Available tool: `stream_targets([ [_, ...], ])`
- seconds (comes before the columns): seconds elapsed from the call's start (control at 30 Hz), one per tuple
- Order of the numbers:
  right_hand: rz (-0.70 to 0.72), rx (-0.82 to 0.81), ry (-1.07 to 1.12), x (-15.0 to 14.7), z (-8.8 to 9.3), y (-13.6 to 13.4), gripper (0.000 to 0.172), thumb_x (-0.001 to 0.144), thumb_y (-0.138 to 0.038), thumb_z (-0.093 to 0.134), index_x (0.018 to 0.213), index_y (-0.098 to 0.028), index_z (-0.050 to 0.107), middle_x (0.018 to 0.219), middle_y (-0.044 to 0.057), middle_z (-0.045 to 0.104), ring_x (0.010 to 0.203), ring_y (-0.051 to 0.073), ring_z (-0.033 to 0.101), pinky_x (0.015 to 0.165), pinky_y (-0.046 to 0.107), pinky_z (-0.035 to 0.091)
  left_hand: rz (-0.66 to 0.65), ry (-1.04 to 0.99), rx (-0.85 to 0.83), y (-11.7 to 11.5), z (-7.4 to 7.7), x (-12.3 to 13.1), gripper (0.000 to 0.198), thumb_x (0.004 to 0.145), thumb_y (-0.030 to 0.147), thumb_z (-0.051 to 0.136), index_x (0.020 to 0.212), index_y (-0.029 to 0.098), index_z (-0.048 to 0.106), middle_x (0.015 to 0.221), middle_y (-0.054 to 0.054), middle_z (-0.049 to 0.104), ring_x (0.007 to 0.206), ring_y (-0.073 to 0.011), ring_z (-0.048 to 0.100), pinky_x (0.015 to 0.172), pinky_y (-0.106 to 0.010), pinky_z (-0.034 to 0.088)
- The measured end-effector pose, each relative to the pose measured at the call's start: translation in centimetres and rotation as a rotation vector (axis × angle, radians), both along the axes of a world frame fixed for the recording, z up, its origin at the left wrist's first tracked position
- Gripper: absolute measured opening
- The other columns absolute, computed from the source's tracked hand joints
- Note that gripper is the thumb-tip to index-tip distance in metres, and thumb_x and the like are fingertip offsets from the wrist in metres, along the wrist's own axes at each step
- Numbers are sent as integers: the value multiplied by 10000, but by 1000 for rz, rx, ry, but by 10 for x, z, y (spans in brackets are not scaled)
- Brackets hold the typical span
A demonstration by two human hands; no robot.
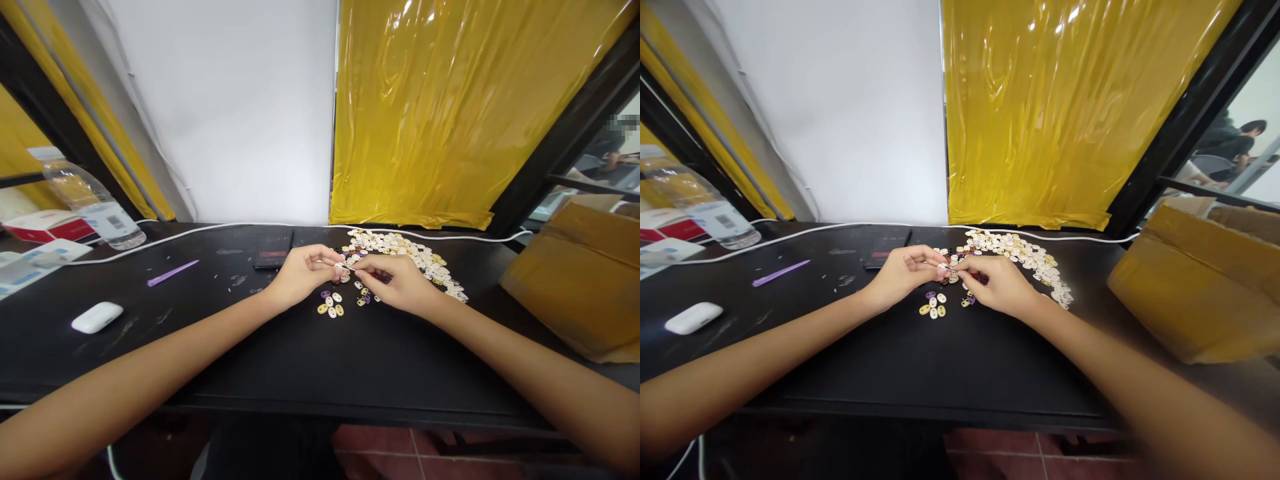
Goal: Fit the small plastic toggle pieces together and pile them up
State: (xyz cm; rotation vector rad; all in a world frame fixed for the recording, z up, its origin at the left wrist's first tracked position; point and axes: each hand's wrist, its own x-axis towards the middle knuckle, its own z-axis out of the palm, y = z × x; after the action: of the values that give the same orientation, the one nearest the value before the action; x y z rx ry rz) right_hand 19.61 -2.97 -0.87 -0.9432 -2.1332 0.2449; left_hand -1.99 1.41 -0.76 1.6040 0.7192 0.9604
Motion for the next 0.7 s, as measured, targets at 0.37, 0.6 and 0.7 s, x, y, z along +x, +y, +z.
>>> stream_targets([
  [0.37, -1, 27, -91, -1, -1, -2, 164, 869, -130, 558, 900, -179, 711, 702, 1, 672, 593, 112, 575, 606, 226, 419, -30, 57, 29, -3, 3, -2, 231, 730, 174, 777, 934, 95, 705, 848, -99, 773, 839, -206, 752, 830, -330, 599],
  [0.6, -42, 120, -350, -1, 1, -9, 193, 913, -132, 495, 936, -162, 685, 776, 44, 712, 633, 147, 626, 615, 251, 400, -54, 154, 46, -7, 5, -3, 200, 742, 137, 746, 934, 88, 720, 846, -102, 769, 822, -210, 754, 761, -296, 608],
  [0.7, -67, 178, -534, -1, 5, -12, 201, 912, -130, 477, 928, -139, 677, 767, 69, 706, 588, 156, 599, 566, 269, 353, -54, 184, 108, -9, 2, -1, 160, 750, 112, 723, 910, 96, 728, 825, -88, 767, 800, -198, 753, 743, -280, 605],
])
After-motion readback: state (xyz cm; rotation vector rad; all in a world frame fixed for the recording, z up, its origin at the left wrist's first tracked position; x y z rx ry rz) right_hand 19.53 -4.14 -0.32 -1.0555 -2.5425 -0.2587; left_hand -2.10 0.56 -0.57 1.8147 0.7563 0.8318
